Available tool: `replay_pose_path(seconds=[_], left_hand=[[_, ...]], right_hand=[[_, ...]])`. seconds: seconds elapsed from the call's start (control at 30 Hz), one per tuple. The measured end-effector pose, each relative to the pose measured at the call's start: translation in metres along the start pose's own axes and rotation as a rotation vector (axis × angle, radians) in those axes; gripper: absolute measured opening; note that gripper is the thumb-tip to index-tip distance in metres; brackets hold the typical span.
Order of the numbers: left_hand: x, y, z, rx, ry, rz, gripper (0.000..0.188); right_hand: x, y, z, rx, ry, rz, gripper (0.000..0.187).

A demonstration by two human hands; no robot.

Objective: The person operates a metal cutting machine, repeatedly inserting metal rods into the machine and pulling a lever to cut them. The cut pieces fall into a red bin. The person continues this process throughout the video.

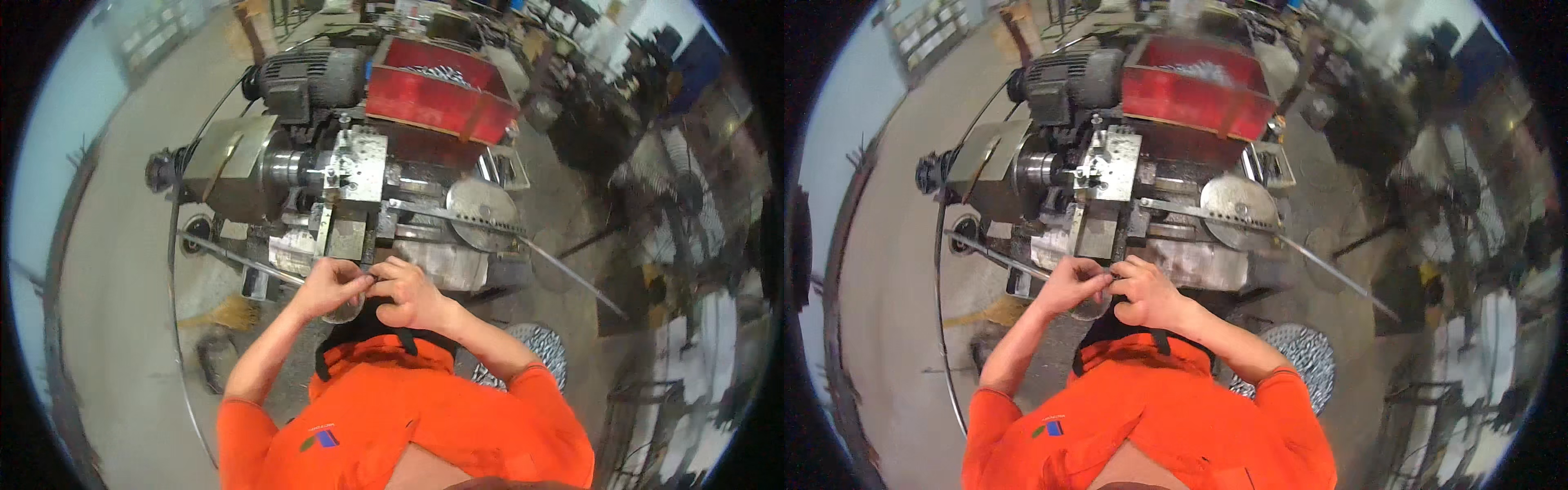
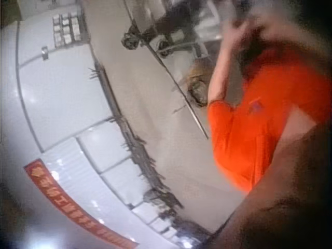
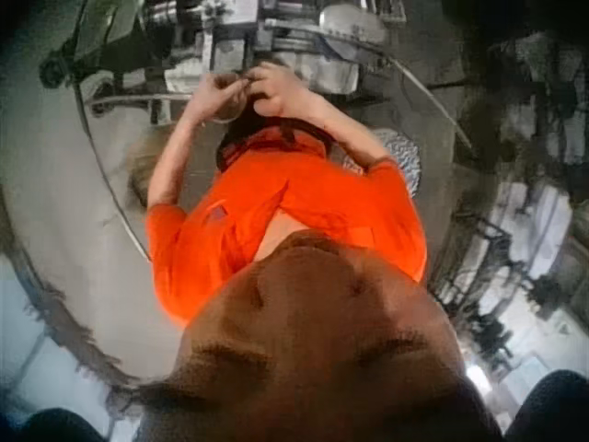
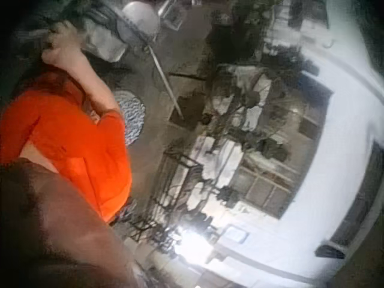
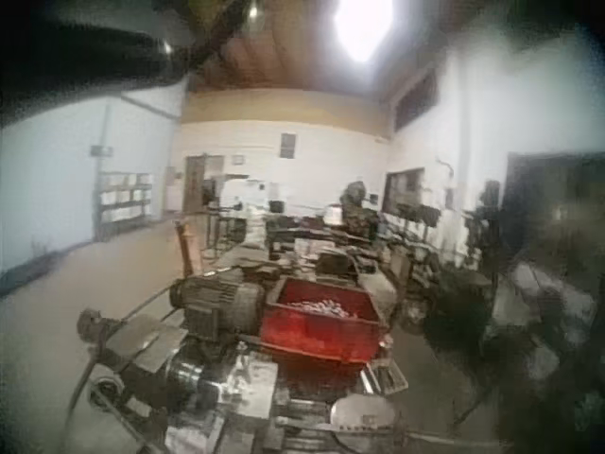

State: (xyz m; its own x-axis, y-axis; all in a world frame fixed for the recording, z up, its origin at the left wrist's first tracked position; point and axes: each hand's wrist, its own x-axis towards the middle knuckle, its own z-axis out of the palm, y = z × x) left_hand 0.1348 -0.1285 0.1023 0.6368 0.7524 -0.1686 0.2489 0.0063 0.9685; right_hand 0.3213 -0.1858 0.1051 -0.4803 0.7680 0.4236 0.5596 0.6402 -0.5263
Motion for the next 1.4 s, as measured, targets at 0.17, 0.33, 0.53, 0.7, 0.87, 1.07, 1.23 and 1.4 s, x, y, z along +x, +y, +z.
replay_pose_path(seconds=[0.17,0.33,0.53,0.7,0.87,1.07,1.23,1.4], left_hand=[[-0.007,0.008,-0.048,-0.096,0.090,0.069,0.022],[-0.039,0.018,-0.114,0.259,0.192,0.108,0.034],[-0.140,-0.036,-0.213,0.897,0.917,-0.032,0.036],[-0.229,-0.083,-0.221,0.869,0.978,-0.373,0.037],[-0.252,-0.112,-0.191,0.627,0.917,-0.590,0.035],[-0.240,-0.150,-0.196,0.897,0.945,-0.749,0.022],[-0.257,-0.152,-0.224,1.157,0.895,-0.829,0.017],[-0.315,-0.196,-0.374,1.716,0.898,-0.546,0.008]], right_hand=[[0.063,0.007,-0.003,-0.039,-0.151,-0.183,0.026],[0.139,0.030,0.000,-0.185,-0.202,-0.235,0.030],[0.219,0.101,0.032,-0.610,-0.240,0.060,0.025],[0.228,0.120,0.041,-0.427,-0.278,0.144,0.023],[0.240,0.119,0.043,-0.378,-0.361,0.125,0.021],[0.243,0.119,0.040,-0.179,-0.318,0.149,0.020],[0.236,0.114,0.035,-0.214,-0.270,0.096,0.025],[0.240,0.107,0.033,-0.228,-0.266,0.187,0.023]])
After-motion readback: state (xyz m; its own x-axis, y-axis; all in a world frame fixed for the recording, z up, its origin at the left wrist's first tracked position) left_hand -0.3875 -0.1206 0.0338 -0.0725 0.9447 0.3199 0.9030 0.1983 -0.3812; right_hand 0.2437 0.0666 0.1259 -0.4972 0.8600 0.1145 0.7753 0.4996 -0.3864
